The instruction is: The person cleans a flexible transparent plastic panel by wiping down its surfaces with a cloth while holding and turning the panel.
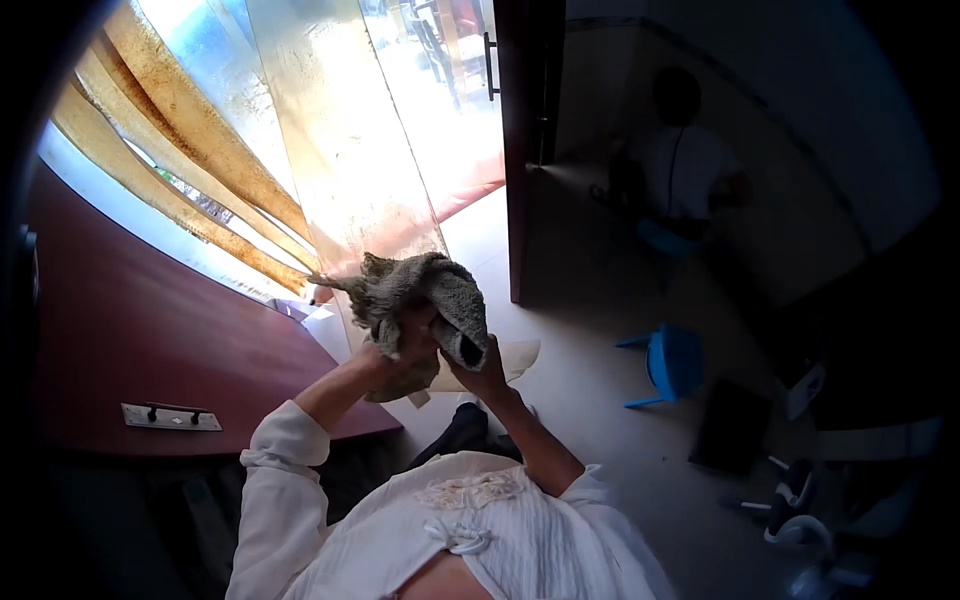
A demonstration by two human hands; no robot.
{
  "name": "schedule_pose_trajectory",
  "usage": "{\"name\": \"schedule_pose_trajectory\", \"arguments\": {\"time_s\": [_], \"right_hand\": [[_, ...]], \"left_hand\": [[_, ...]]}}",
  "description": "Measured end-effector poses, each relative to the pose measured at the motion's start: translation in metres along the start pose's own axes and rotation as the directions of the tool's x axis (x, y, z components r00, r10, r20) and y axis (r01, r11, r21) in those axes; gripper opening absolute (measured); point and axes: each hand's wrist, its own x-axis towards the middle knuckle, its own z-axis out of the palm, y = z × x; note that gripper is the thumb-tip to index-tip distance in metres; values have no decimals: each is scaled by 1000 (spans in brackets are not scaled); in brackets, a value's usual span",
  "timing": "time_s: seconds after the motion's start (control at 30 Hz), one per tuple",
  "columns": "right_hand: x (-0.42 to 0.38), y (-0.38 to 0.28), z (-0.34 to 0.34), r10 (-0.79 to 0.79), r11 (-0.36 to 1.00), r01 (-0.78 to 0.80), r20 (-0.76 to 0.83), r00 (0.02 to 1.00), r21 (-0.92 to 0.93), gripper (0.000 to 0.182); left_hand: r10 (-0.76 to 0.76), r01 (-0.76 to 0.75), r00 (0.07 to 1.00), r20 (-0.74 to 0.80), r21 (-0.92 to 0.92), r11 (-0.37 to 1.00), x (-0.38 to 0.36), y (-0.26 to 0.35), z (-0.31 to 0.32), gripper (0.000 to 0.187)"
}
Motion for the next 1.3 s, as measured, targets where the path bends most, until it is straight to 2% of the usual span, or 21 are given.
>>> {"name": "schedule_pose_trajectory", "arguments": {"time_s": [0.03, 0.1, 0.13, 0.23, 0.33, 0.43, 0.47, 0.5, 0.57, 0.63, 0.67, 0.73, 0.87, 0.9, 0.97, 1.03, 1.07, 1.1, 1.17, 1.23, 1.3], "right_hand": [[6, -12, -8, 193, 981, -190, 115, 974, -36, 15], [19, -47, -16, 182, 963, -143, 159, 970, -229, 17], [19, -48, -16, 62, 984, -42, 113, 992, -174, 19], [26, -61, -25, 85, 986, -70, 91, 992, -154, 20], [28, -58, -29, 250, 967, -247, 53, 967, -57, 19], [26, -20, -34, 113, 993, -115, -37, 993, -33, 14], [19, -11, -39, 179, 984, -179, 1, 984, 15, 14], [21, -14, -36, 174, 985, -174, 0, 985, 13, 14], [12, -21, -32, 190, 967, -192, -26, 981, -167, 15], [16, -42, -17, 194, 980, -194, 14, 981, -44, 21], [17, -43, -13, 187, 981, -185, 38, 982, -63, 21], [15, -44, -10, 188, 979, -181, 68, 980, -89, 21], [31, -44, -16, 197, 979, -193, 63, 978, -62, 20], [31, -41, -21, 237, 969, -233, 43, 971, -81, 19], [25, -11, -29, 217, 972, -217, -15, 976, -85, 13], [18, -6, -34, -183, 948, 182, 23, 983, -262, 11], [18, -2, -34, -56, 945, 68, 46, 997, -320, 13], [17, 4, -30, 141, 973, -135, 18, 990, -189, 15], [19, -25, -15, 168, 978, -161, 41, 985, -132, 17], [24, -34, -11, 85, 980, -61, 121, 989, -188, 17], [32, -40, -9, 73, 989, -59, 96, 993, -139, 16]], "left_hand": [[-8, 9, 1000, -21, 42, 999, 17, -4, -9, 33], [-28, 57, 976, -217, 127, 990, 57, -17, -23, 33], [-55, 110, 940, -335, 146, 983, 81, -27, -32, 33], [-91, 205, 833, -545, 152, 967, 134, -52, -50, 32], [-72, 104, 899, -433, 51, 993, 126, -37, -22, 32], [-5, 2, 990, -142, -20, 1000, 57, 6, 30, 45], [-11, 6, 984, -179, -32, 999, 44, 8, 38, 46], [22, -21, 992, -127, 11, 1000, 35, 11, 31, 53], [62, -56, 991, -116, 55, 997, 42, 4, 20, 45], [-28, 85, 953, -301, 179, 980, 76, -14, -7, 41], [-123, 206, 895, -429, 153, 966, 97, -25, -26, 31], [-133, 316, 794, -593, 216, 924, 128, -53, -53, 21], [-123, 171, 938, -324, 127, 977, 92, -37, -18, 20], [-24, 47, 973, -230, 97, 994, 68, -24, -1, 26], [-26, 28, 999, -35, 59, 998, 28, -11, 27, 52], [79, -85, 996, 44, 137, 987, 25, -4, 20, 55], [130, -131, 991, 19, 181, 975, 29, -7, 16, 48], [171, -166, 985, -4, 230, 959, 43, -7, 2, 41], [29, 42, 971, -237, 286, 957, 88, -28, -24, 30], [-92, 228, 864, -495, 221, 948, 131, -49, -53, 29], [-145, 312, 816, -560, 215, 925, 146, -62, -56, 21]]}}
